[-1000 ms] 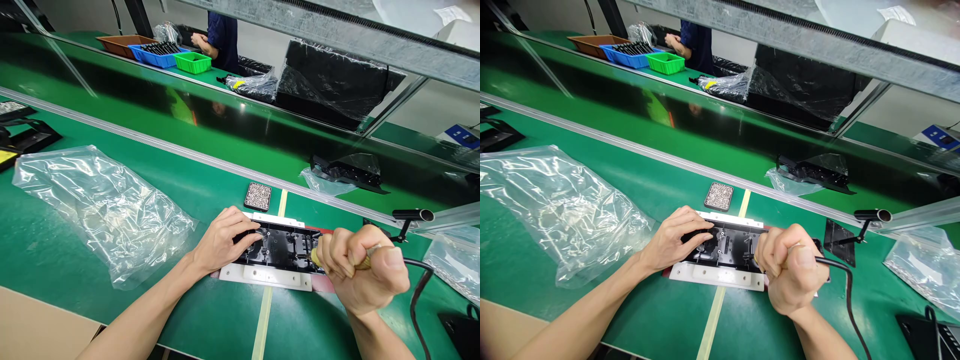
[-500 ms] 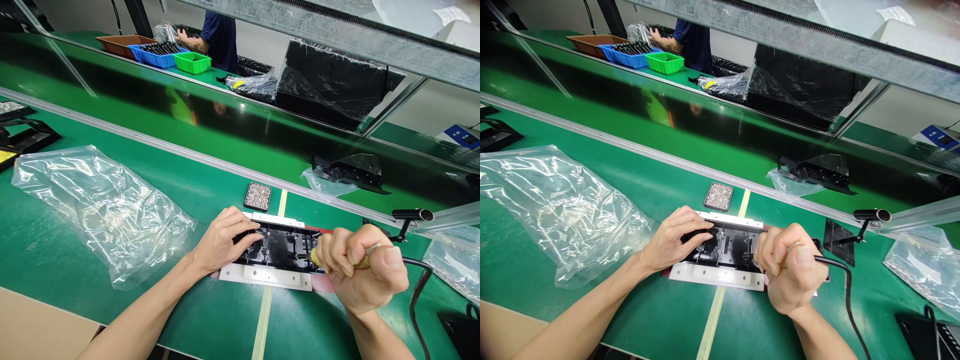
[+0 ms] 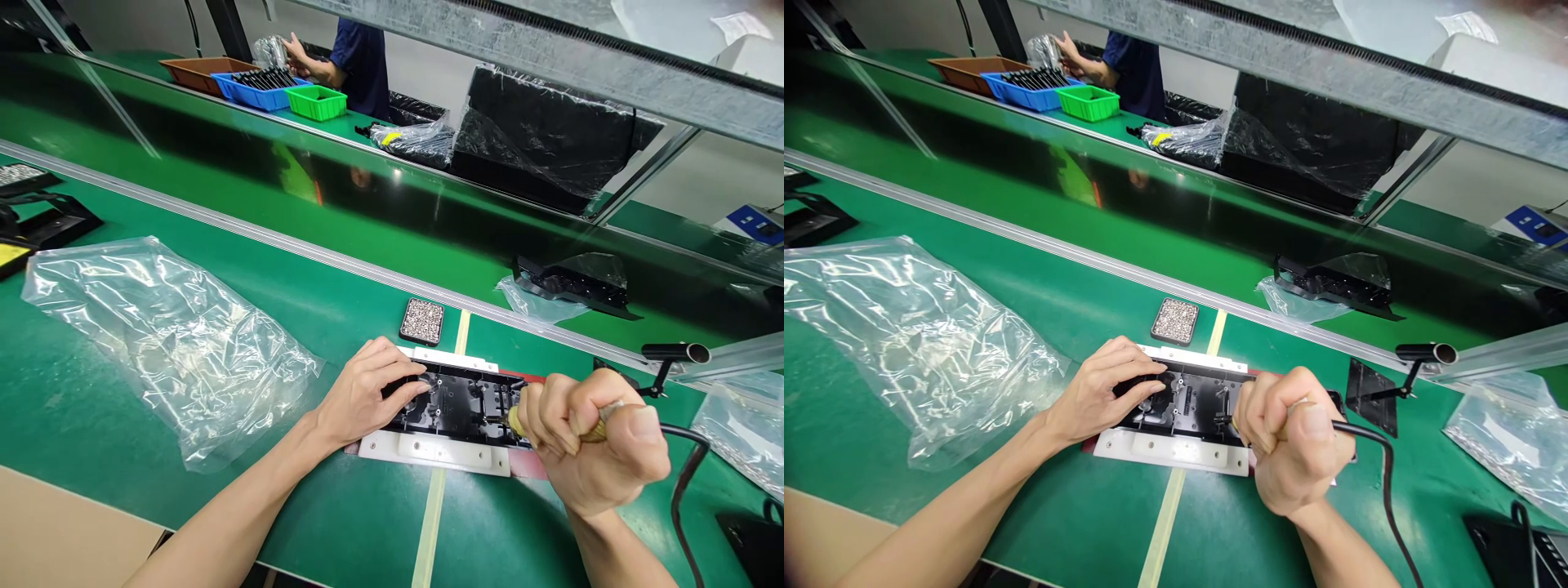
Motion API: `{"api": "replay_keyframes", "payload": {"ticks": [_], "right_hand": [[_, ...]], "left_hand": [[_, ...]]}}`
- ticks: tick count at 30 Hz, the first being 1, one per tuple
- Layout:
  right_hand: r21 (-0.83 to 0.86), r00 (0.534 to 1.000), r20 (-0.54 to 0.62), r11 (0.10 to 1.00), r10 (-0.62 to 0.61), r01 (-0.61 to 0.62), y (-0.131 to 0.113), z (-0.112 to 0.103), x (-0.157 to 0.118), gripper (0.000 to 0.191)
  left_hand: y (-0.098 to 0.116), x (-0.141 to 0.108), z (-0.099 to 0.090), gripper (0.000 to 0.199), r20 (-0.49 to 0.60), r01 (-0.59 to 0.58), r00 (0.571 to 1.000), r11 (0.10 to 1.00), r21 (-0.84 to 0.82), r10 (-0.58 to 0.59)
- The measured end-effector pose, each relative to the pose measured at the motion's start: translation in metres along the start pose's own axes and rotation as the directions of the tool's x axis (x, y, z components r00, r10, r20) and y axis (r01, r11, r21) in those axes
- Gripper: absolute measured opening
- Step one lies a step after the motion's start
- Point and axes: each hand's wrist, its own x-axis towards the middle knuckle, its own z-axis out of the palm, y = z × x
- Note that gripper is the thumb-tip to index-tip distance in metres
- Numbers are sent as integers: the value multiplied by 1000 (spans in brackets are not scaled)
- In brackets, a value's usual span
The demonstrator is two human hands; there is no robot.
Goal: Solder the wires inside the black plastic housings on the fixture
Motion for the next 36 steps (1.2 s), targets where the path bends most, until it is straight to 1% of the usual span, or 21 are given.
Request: {"api": "replay_keyframes", "payload": {"ticks": [6,16,23,31,36], "right_hand": [[9,997,73,1000,-4,3,0,-4,0,39],[6,1000,29,1000,-2,2,1,0,0,42],[4,999,44,1000,-9,8,-1,-1,0,41],[9,1000,20,1000,-5,5,0,-1,0,41],[-15,999,40,1000,10,-9,-1,0,1,42]], "left_hand": [[1,-1,-1,18,4,-1,1000,1000,-1,1],[0,-1,0,18,6,-3,1000,1000,3,3],[1,-1,0,18,4,-4,1000,1000,8,4],[0,0,0,19,0,-5,1000,1000,14,5],[1,-1,0,19,9,-1,1000,1000,21,1]]}}
